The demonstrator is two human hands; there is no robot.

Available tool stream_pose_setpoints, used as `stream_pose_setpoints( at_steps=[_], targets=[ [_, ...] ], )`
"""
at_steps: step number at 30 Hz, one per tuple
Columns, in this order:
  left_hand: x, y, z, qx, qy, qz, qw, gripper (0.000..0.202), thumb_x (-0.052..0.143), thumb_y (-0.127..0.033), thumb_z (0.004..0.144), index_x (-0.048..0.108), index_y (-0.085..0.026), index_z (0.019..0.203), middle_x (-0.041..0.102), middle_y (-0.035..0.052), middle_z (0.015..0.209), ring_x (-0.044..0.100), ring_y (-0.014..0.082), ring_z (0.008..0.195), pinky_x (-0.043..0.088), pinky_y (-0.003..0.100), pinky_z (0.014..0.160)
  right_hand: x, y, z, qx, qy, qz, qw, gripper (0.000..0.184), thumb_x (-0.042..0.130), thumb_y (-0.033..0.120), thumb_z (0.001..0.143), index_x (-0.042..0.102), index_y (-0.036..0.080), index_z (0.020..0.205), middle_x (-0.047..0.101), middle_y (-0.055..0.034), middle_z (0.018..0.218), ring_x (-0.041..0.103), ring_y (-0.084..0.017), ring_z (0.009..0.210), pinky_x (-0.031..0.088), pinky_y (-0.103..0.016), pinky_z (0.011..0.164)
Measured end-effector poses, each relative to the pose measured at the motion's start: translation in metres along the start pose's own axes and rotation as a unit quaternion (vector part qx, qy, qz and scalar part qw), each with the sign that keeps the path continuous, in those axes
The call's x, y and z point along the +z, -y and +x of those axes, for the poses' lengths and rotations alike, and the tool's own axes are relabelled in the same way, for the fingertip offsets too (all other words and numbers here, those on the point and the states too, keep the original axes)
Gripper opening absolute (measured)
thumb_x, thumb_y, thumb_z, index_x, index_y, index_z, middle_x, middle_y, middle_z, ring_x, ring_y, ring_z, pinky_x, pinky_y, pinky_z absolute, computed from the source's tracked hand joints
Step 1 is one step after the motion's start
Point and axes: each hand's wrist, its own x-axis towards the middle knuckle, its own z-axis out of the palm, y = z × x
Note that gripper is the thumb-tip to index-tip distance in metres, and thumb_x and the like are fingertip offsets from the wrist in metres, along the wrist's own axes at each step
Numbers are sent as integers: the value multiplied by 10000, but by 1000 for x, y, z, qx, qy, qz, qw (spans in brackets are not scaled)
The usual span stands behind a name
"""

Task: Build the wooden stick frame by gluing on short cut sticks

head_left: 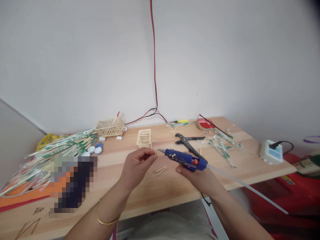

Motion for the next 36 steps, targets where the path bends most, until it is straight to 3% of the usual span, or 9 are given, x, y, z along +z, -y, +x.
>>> stream_pose_setpoints(
  at_steps=[6, 12, 16, 23, 31, 36],
  targets=[
    [0, -8, 3, -47, -4, -149, 988, 150, 751, -273, 666, 673, -151, 704, 586, -13, 636, 485, 89, 606, 378, 210, 577, -1, 1, 2, 7, -12, -28, 1000, 204, 644, 387, 746, 533, 224, 694, 578, 11, 675, 555, -170, 636, 439, -270, 571],
    [-2, -11, 5, -106, -2, -268, 958, 169, 755, -266, 672, 653, -138, 716, 473, -56, 510, 369, 48, 500, 251, 198, 497, -2, 2, -5, 0, 113, 87, 990, 227, 684, 357, 746, 512, 208, 747, 552, 24, 715, 529, -133, 663, 413, -236, 590],
    [-3, -13, 4, -109, 0, -286, 952, 178, 750, -271, 682, 639, -132, 695, 451, -60, 505, 352, 42, 493, 233, 203, 495, 0, 6, -7, 0, 136, 122, 983, 221, 686, 375, 748, 538, 214, 780, 549, 21, 731, 525, -131, 663, 415, -236, 596],
    [-3, -15, 3, -113, 6, -297, 948, 189, 753, -277, 676, 634, -131, 694, 460, -55, 507, 354, 45, 489, 236, 207, 497, 2, 8, -6, 2, 116, 93, 989, 190, 691, 355, 742, 559, 218, 750, 503, 31, 661, 477, -126, 606, 383, -238, 554],
    [-3, -17, 3, -115, 5, -296, 948, 201, 760, -285, 663, 626, -137, 688, 459, -57, 503, 352, 46, 482, 240, 210, 498, 4, 16, -4, 0, 106, 102, 989, 154, 704, 311, 719, 616, 227, 813, 553, 26, 678, 500, -132, 598, 387, -236, 536],
    [-3, -17, 4, -120, 4, -300, 946, 208, 765, -285, 655, 623, -137, 689, 466, -58, 506, 359, 41, 481, 235, 203, 493, 4, 13, -4, 4, 116, 125, 985, 162, 708, 290, 731, 642, 232, 867, 606, 27, 753, 547, -135, 671, 425, -229, 600]
  ],
)
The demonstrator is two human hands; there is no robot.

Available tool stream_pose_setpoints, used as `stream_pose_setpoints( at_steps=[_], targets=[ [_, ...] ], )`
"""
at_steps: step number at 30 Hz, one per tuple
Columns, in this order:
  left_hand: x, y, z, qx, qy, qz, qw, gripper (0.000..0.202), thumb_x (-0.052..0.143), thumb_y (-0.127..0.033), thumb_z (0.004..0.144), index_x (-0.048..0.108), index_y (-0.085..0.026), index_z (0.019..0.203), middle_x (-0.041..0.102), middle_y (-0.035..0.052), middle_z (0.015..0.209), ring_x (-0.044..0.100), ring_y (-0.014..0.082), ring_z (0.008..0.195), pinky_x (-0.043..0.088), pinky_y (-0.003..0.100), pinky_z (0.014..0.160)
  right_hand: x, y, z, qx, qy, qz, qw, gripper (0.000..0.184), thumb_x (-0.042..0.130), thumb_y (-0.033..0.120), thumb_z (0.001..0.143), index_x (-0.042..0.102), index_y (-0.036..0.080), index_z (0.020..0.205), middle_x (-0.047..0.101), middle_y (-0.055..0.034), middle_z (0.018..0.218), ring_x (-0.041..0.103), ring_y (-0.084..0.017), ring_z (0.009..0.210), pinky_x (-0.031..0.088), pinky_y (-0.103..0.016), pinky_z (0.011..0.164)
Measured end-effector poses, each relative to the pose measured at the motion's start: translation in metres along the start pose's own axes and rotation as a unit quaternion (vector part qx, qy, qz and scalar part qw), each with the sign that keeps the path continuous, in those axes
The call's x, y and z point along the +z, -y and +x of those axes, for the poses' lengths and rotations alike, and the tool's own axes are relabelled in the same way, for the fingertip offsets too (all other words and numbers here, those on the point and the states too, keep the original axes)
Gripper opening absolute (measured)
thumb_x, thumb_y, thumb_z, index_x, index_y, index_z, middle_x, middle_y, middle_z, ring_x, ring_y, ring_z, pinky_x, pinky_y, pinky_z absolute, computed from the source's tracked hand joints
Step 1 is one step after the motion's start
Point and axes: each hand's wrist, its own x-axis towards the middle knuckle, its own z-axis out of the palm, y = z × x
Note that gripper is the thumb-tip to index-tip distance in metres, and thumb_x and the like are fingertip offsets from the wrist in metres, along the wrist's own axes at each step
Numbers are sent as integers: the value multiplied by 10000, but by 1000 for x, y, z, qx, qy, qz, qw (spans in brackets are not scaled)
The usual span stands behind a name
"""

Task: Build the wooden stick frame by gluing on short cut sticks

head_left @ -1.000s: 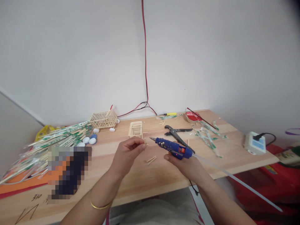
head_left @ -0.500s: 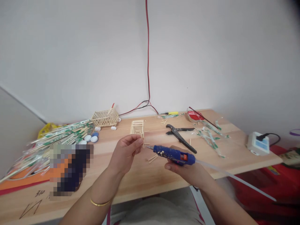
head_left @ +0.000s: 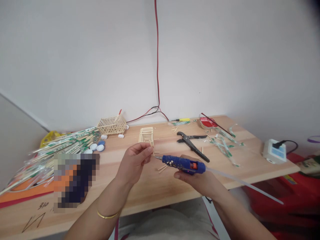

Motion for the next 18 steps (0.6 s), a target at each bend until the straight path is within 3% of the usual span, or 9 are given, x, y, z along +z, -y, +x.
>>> stream_pose_setpoints(
  at_steps=[14, 18],
  targets=[
    [-3, -3, 0, 5, 11, -28, 1000, 203, 777, -275, 643, 635, -138, 691, 486, -45, 533, 376, 41, 483, 266, 197, 491, 2, -10, 1, 9, -14, -11, 1000, 305, 714, 372, 724, 663, 232, 990, 682, -15, 914, 626, -192, 819, 498, -275, 717],
    [-14, -18, -1, 65, -1, 28, 997, 148, 752, -280, 674, 665, -167, 717, 559, -20, 620, 407, 53, 514, 312, 204, 508, -2, -12, 5, 13, -45, -47, 998, 285, 710, 385, 712, 672, 241, 956, 683, -17, 893, 621, -202, 812, 504, -295, 718]
  ],
)
